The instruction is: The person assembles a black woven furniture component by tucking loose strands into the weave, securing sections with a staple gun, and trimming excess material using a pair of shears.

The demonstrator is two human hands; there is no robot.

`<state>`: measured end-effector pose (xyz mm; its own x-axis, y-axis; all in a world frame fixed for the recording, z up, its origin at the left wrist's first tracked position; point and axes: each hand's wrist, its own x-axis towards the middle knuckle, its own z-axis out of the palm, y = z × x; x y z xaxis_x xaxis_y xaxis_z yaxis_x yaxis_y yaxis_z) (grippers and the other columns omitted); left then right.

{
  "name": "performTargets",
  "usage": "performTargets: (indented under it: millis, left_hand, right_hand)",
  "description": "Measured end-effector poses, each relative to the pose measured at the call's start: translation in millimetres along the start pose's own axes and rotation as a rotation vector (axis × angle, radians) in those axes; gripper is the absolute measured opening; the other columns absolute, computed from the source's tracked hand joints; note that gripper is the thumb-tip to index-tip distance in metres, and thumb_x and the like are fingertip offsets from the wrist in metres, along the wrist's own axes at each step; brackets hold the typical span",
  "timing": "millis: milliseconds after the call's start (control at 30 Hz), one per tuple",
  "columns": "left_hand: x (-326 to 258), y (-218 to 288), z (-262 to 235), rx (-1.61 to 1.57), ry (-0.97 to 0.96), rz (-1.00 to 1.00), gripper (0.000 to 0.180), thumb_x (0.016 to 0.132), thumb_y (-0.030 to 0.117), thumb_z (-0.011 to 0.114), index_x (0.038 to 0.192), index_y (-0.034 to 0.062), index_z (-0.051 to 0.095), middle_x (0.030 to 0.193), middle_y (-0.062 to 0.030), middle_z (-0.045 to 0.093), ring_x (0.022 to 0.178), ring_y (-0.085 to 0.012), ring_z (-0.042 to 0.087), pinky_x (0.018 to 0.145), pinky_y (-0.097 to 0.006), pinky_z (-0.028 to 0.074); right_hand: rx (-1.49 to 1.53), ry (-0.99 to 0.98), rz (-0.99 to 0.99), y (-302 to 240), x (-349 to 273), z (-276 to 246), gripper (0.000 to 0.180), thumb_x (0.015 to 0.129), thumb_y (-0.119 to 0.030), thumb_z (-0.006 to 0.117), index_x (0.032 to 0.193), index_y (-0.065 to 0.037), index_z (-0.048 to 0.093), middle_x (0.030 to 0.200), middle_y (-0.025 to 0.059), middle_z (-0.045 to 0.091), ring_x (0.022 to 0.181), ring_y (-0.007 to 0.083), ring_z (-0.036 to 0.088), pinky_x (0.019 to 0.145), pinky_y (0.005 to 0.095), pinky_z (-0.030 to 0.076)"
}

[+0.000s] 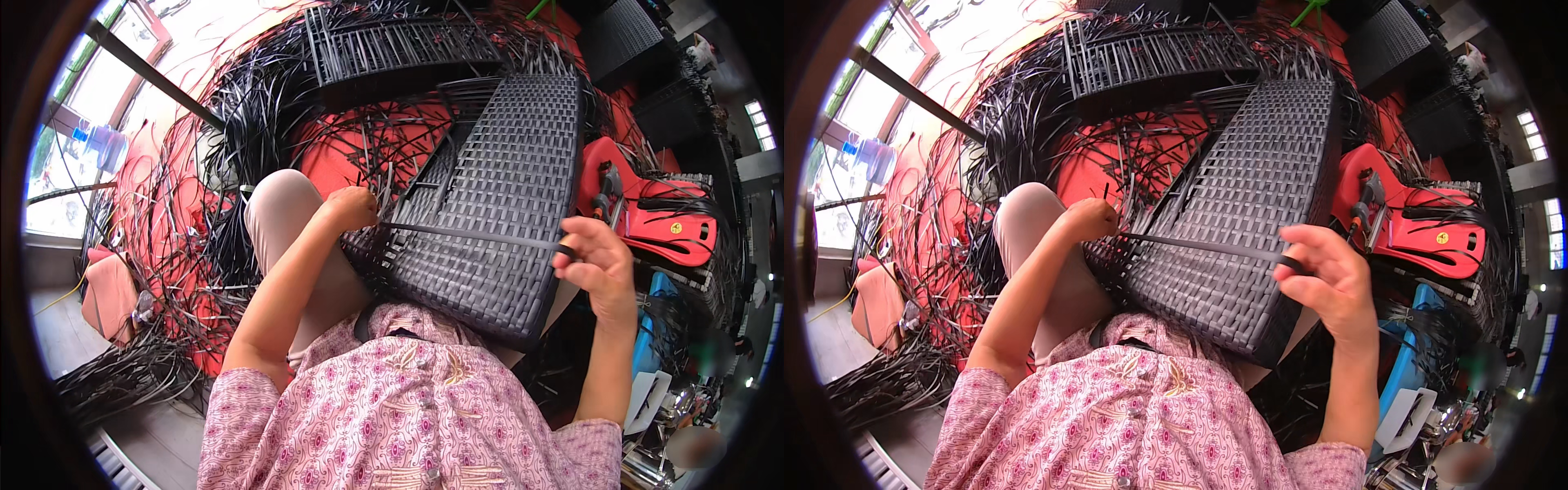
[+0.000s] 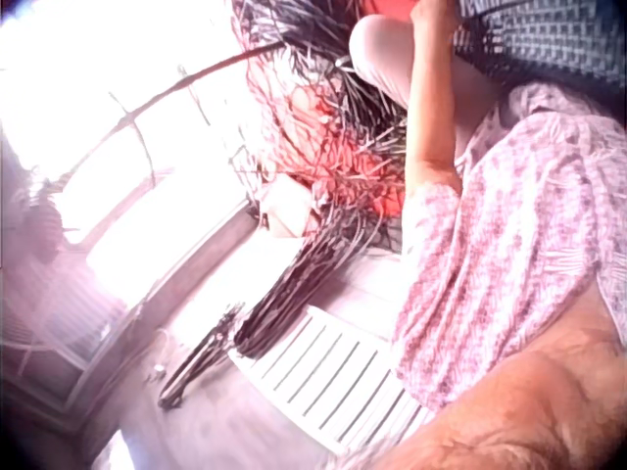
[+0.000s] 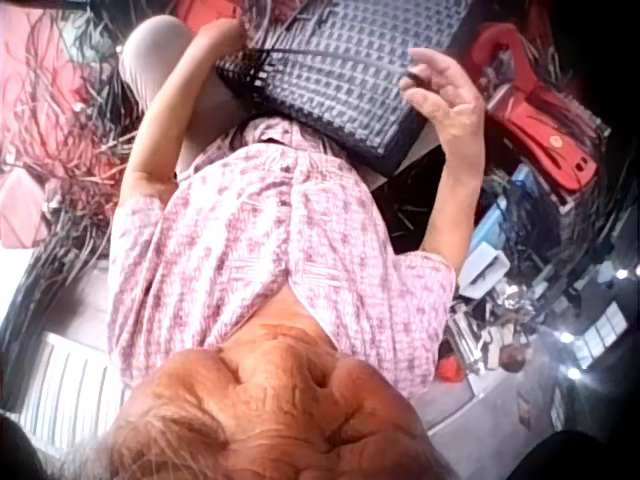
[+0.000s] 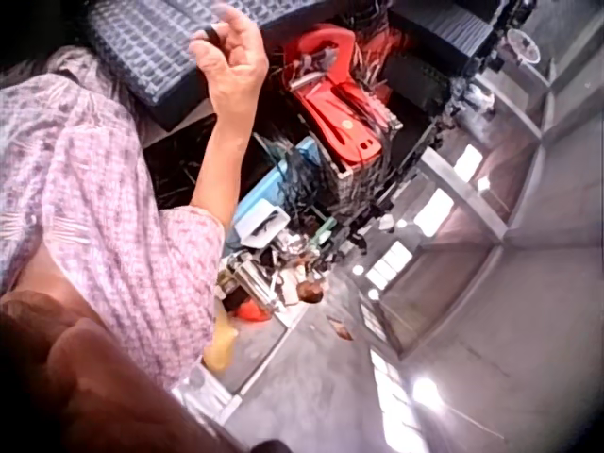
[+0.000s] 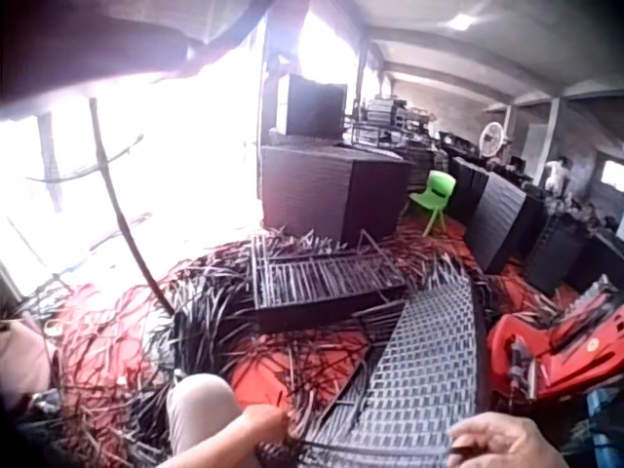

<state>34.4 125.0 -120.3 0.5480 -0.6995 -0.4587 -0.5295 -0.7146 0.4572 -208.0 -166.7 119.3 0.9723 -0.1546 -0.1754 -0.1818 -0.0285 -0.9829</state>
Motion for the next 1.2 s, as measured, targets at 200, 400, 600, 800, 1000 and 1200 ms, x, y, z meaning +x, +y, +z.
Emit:
performTargets:
  millis: [200,400,600,800,1000,1200]
  left_hand:
    - [-2.0,-12.9,-2.9,0.052,0.181,-0.089,0.027,0.089,0.028,0.073,0.091,0.0018,0.077,0.087,-0.0155,0.076,0.081,-0.0312,0.074,0.071,-0.045,0.057]
    - [-62.6,71.6,-97.3,-0.914,-0.056,0.393,0.025,0.096,0.028,0.074,0.088,0.0044,0.075,0.069,0.0028,0.06,0.062,-0.0046,0.055,0.055,-0.024,0.044]
    - [-78.3,210.3,-145.5,-0.954,0.037,0.775,0.027,0.095,0.027,0.074,0.084,0.002,0.073,0.065,0.0024,0.059,0.055,-0.0061,0.052,0.049,-0.026,0.037]
    - [-48.7,301.9,-116.7,-0.74,0.248,0.903,0.024,0.089,0.02,0.07,0.087,-0.0032,0.072,0.066,-0.0209,0.064,0.06,-0.0323,0.066,0.06,-0.041,0.051]
    - [-40.1,304.4,-96.8,-0.892,0.267,0.982,0.021,0.092,0.017,0.071,0.095,-0.0044,0.072,0.074,-0.0193,0.068,0.062,-0.0299,0.067,0.059,-0.04,0.051]
    - [-55.1,248.3,-88.4,-1.021,-0.015,0.604,0.022,0.098,0.02,0.068,0.104,-0.0006,0.073,0.084,-0.0164,0.07,0.074,-0.0247,0.067,0.067,-0.035,0.052]
  right_hand:
    - [-0.064,-0.18,0.071,-1.4,39.5,26.0,0.046,0.088,-0.003,0.075,0.132,0.002,0.062,0.088,-0.0003,0.062,0.079,0.0049,0.059,0.07,0.0204,0.049]
    - [0.122,0.022,-0.238,-62.0,-1.1,-36.1,0.084,0.083,-0.037,0.085,0.144,0.008,0.05,0.079,0.0089,0.068,0.053,0.0078,0.054,0.044,0.0178,0.038]
    - [-0.263,0.329,-0.285,-112.1,-59.1,-99.4,0.08,0.086,-0.038,0.084,0.142,0.009,0.052,0.087,0.0089,0.068,0.062,0.0073,0.054,0.054,0.019,0.042]
    - [-1.064,0.951,-0.581,-108.5,-55.8,16.5,0.052,0.09,-0.01,0.071,0.138,0.005,0.06,0.129,0.0162,0.067,0.115,0.0256,0.063,0.103,0.0398,0.049]
    - [-1.12,0.456,-0.294,-75.2,-37.1,11.0,0.039,0.093,-0.018,0.075,0.125,0.002,0.066,0.106,0.0134,0.071,0.094,0.0249,0.067,0.085,0.0374,0.053]
    - [-0.825,0.272,-0.108,-70.9,-25.3,-0.4,0.015,0.089,-0.004,0.077,0.103,-0.001,0.073,0.085,0.0048,0.067,0.074,0.012,0.063,0.067,0.0254,0.049]
